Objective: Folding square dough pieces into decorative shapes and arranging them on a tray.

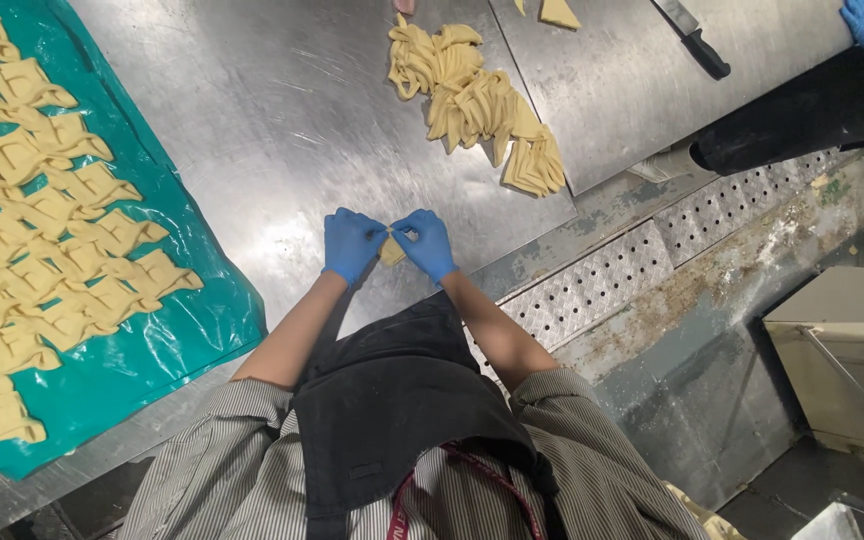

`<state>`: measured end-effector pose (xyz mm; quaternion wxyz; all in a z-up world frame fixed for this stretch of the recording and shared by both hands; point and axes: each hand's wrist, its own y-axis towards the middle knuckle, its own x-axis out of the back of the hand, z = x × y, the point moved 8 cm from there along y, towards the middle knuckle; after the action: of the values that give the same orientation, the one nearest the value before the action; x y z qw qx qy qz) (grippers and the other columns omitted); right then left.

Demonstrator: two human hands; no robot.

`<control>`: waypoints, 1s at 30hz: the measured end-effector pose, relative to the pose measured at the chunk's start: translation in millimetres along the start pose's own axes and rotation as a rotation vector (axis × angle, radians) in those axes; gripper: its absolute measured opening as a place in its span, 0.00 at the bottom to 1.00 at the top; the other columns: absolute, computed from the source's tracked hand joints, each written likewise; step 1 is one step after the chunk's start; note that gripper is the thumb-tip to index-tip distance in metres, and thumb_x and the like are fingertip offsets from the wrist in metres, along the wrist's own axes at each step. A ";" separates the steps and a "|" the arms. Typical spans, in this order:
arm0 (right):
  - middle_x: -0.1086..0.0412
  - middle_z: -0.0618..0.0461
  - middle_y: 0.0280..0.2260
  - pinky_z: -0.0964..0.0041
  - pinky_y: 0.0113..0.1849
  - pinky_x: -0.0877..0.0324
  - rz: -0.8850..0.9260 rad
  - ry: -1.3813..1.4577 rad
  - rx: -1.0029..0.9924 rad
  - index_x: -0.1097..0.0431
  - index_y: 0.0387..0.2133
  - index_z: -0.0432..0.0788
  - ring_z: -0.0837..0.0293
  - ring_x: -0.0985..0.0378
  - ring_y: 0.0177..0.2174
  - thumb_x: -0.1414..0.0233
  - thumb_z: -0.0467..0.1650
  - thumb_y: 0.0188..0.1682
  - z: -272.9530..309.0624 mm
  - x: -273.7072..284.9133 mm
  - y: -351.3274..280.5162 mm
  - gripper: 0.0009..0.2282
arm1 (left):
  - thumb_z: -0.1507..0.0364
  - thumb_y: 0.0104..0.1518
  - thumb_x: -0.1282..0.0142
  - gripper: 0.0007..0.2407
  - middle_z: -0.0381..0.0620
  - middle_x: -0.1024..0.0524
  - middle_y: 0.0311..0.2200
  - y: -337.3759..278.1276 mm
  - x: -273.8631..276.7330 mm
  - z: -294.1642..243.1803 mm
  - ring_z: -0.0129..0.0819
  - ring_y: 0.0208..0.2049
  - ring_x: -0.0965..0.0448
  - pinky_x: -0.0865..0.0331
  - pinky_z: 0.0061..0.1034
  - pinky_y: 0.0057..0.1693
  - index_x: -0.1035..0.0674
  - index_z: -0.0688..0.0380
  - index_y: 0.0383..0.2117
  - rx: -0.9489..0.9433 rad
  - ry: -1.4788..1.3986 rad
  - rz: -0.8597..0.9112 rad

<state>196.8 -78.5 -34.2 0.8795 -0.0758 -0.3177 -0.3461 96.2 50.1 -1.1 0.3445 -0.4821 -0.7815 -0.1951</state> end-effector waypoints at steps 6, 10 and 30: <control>0.28 0.50 0.36 0.57 0.42 0.32 -0.045 -0.169 0.054 0.19 0.38 0.49 0.50 0.27 0.39 0.40 0.31 0.46 9.2 -0.7 -11.0 0.07 | 0.67 0.54 0.39 0.05 0.40 0.20 0.32 -2.3 2.2 -12.7 0.42 0.40 0.28 0.40 0.36 0.49 0.12 0.48 0.31 -0.173 0.101 -0.039; 0.29 0.50 0.40 0.53 0.48 0.34 0.038 -0.261 0.069 0.19 0.44 0.52 0.49 0.29 0.44 0.37 0.36 0.46 25.7 5.3 -18.9 0.13 | 0.67 0.58 0.40 0.05 0.41 0.20 0.35 -2.4 -6.9 -12.0 0.41 0.40 0.27 0.39 0.36 0.50 0.13 0.48 0.29 -0.279 0.244 -0.016; 0.35 0.36 0.59 0.53 0.59 0.37 -0.254 0.083 0.029 0.39 0.61 0.34 0.40 0.32 0.59 0.44 0.28 0.49 8.8 30.6 -34.6 0.25 | 0.67 0.44 0.32 0.13 0.54 0.20 0.39 41.6 -88.9 40.8 0.51 0.43 0.20 0.27 0.39 0.50 0.16 0.53 0.35 0.034 0.126 0.408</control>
<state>186.8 -118.5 -11.6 0.8420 -0.0081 -0.2931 -0.4528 145.3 40.1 -94.9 0.4331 -0.6113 -0.6479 -0.1381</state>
